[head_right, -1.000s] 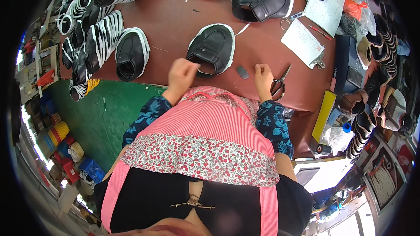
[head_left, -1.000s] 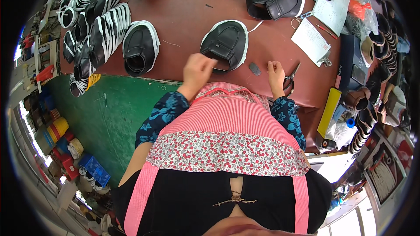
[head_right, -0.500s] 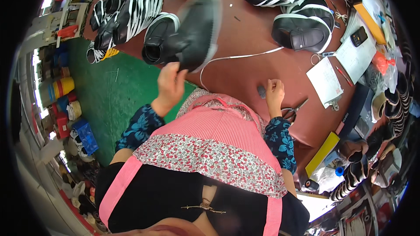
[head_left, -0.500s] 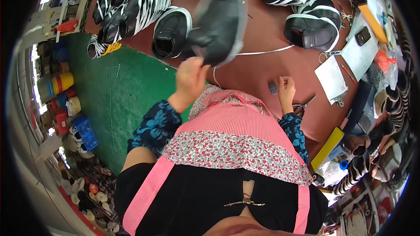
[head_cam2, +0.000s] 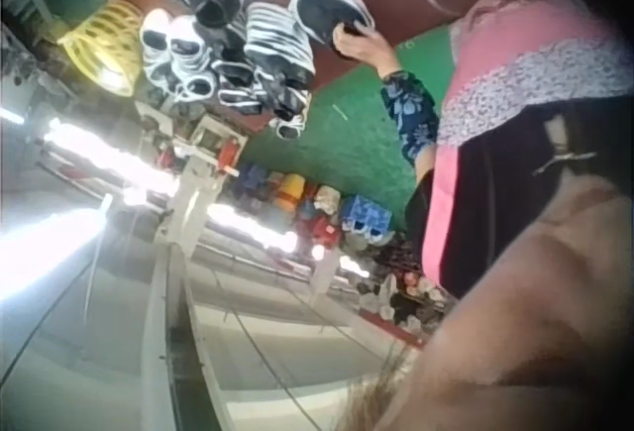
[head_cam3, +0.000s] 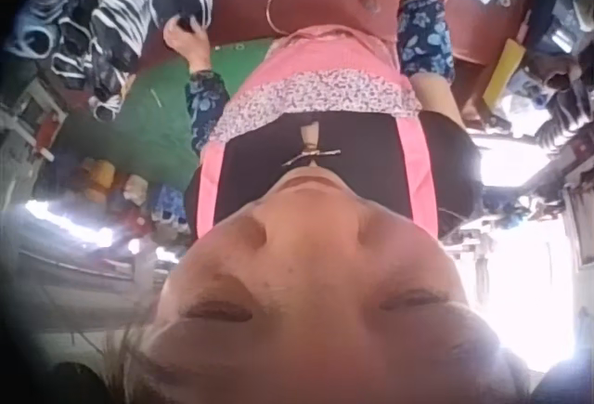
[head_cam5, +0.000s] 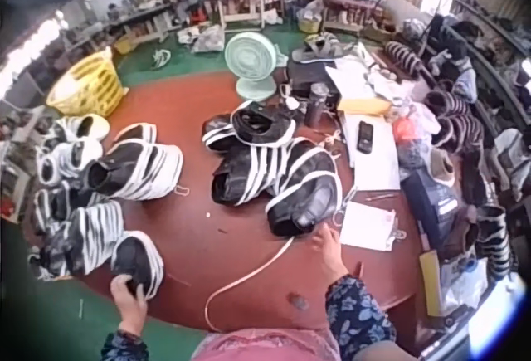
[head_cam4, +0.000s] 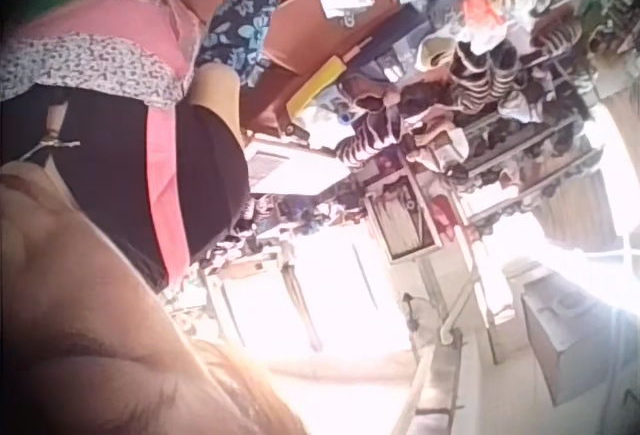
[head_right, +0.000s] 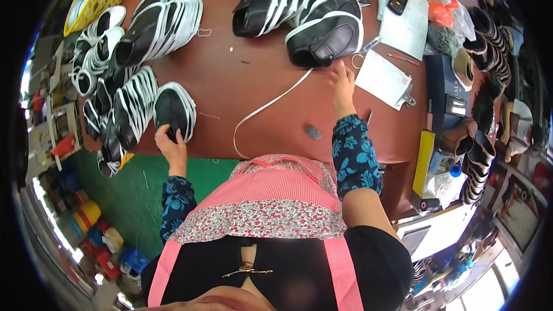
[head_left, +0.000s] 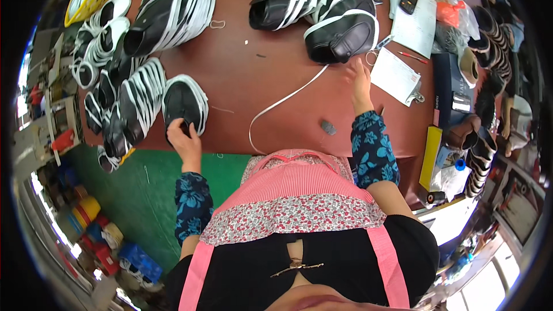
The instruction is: The recorder is manually assembling and inspecting sports shoes at a workstation in a factory.
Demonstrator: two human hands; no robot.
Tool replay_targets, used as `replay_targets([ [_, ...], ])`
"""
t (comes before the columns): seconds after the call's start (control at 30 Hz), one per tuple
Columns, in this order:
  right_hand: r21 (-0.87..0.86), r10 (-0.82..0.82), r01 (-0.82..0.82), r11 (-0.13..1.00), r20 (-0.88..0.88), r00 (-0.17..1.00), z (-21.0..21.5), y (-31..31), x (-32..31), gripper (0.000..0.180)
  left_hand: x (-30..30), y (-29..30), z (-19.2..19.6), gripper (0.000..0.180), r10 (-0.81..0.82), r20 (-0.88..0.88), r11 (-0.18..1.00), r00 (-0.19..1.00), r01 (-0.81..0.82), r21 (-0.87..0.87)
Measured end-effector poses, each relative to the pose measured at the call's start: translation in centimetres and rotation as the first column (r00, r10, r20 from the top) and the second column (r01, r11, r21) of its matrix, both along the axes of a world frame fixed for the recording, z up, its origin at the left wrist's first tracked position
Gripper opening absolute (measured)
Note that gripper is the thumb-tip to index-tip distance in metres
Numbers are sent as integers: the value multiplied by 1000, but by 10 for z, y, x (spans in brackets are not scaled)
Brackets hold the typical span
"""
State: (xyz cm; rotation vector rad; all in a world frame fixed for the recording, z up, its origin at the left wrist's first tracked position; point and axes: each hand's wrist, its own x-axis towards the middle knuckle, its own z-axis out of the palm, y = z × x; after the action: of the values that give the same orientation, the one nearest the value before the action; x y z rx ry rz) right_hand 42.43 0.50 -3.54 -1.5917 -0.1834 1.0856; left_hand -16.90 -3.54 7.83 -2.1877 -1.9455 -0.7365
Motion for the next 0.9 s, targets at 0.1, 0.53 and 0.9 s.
replay_targets([
  [0.1, 41, -70, 75, 996, -120, 990, 6, 30, 6, 77, 98, 33, 14, 37, -248, 223, 931, 943, 295, -214],
  [0.53, 348, 44, -21, 937, -58, 997, 58, 97, 30, 54, 421, 215, -27, 60, -886, -79, 463, 456, 873, -151],
  [0.9, 283, 96, -154, 947, 207, 974, 32, 196, 94, 54, 470, 244, -22, 34, -923, -264, 316, 279, 942, -110],
])
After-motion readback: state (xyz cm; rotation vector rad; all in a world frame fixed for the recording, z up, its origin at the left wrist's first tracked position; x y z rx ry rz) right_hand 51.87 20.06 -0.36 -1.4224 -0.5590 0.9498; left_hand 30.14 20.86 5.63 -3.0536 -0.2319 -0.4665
